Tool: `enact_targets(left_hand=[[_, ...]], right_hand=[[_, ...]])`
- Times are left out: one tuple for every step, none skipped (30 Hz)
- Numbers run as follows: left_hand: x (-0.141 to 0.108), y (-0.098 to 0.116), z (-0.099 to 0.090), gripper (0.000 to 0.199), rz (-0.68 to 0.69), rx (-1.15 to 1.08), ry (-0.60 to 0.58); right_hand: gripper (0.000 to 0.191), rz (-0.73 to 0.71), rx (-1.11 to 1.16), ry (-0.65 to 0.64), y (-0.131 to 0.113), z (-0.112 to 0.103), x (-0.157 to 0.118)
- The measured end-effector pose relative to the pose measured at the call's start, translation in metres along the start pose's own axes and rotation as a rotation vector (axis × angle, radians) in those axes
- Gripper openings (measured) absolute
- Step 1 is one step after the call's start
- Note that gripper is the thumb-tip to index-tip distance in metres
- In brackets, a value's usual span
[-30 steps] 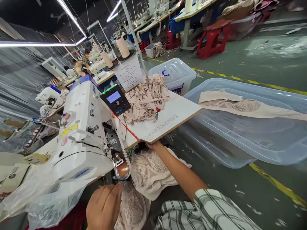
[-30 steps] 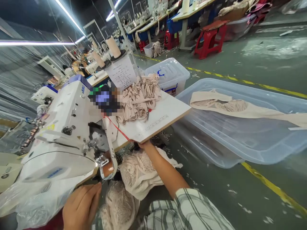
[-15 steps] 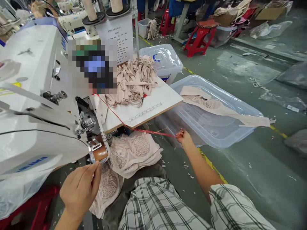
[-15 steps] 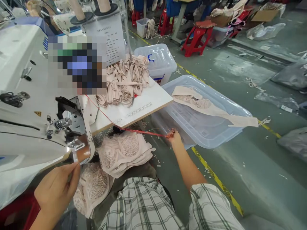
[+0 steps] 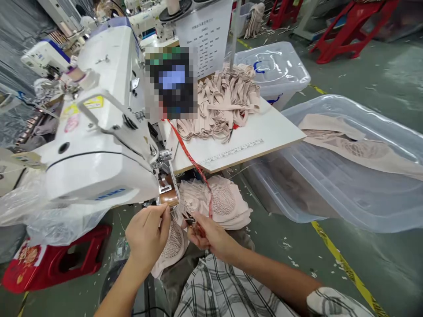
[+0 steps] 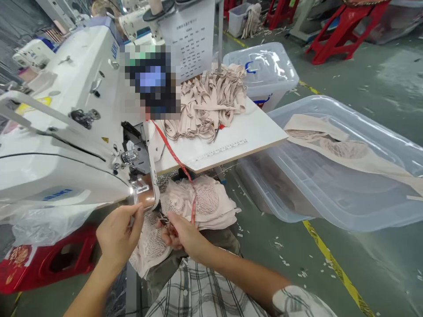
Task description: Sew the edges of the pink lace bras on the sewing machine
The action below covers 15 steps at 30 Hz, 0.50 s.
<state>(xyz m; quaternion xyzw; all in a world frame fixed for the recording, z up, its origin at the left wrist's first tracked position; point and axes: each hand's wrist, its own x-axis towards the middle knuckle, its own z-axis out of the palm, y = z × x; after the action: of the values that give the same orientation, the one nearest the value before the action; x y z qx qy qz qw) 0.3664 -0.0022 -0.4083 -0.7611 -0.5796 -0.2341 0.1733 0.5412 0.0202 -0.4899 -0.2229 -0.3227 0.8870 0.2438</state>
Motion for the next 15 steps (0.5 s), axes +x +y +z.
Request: enact_targets(left_hand=[[-0.001, 0.001, -0.001, 0.011, -0.012, -0.005, -0.005], [-0.003, 0.001, -0.001, 0.01, -0.018, -0.008, -0.007], [-0.005, 0.002, -0.002, 0.01, -0.021, -0.012, -0.013], [-0.007, 0.003, -0.002, 0.011, -0.02, -0.019, -0.018], [-0.009, 0.004, -0.002, 0.011, -0.016, -0.024, -0.023], [-0.011, 0.005, -0.002, 0.012, -0.009, -0.033, -0.03], [-0.012, 0.006, -0.002, 0.012, -0.002, -0.04, -0.032], [-0.012, 0.007, -0.003, 0.012, 0.002, -0.05, -0.032], [-0.012, 0.008, -0.003, 0.011, 0.0, -0.063, -0.031], [-0.011, 0.007, -0.004, 0.01, -0.013, -0.083, -0.029], [-0.009, 0.006, -0.004, 0.008, -0.039, -0.109, -0.03], [-0.007, 0.004, -0.004, 0.005, -0.078, -0.137, -0.031], [-0.005, 0.002, -0.004, 0.005, -0.13, -0.159, -0.035], [-0.002, -0.002, -0.004, 0.007, -0.19, -0.168, -0.037], [0.0, -0.005, -0.003, 0.01, -0.261, -0.162, -0.037]], right_hand=[[0.054, 0.032, 0.094, -0.016, 0.001, 0.007, 0.008], [0.051, 0.03, 0.145, -0.019, 0.001, 0.013, 0.014], [0.048, 0.002, 0.163, -0.019, 0.0, 0.016, 0.018], [0.046, -0.036, 0.161, -0.018, -0.001, 0.019, 0.02], [0.045, -0.069, 0.152, -0.02, -0.002, 0.021, 0.021], [0.045, -0.092, 0.139, -0.024, -0.003, 0.023, 0.022], [0.045, -0.111, 0.125, -0.027, -0.005, 0.024, 0.022], [0.045, -0.128, 0.109, -0.025, -0.006, 0.025, 0.022], [0.046, -0.144, 0.094, -0.019, -0.006, 0.025, 0.022], [0.046, -0.157, 0.082, -0.008, -0.006, 0.024, 0.023], [0.046, -0.17, 0.073, 0.01, -0.007, 0.021, 0.024], [0.046, -0.18, 0.065, 0.034, -0.006, 0.018, 0.025], [0.047, -0.188, 0.058, 0.057, -0.006, 0.014, 0.025], [0.048, -0.186, 0.053, 0.069, -0.007, 0.009, 0.025], [0.05, -0.176, 0.043, 0.068, -0.007, 0.005, 0.024]])
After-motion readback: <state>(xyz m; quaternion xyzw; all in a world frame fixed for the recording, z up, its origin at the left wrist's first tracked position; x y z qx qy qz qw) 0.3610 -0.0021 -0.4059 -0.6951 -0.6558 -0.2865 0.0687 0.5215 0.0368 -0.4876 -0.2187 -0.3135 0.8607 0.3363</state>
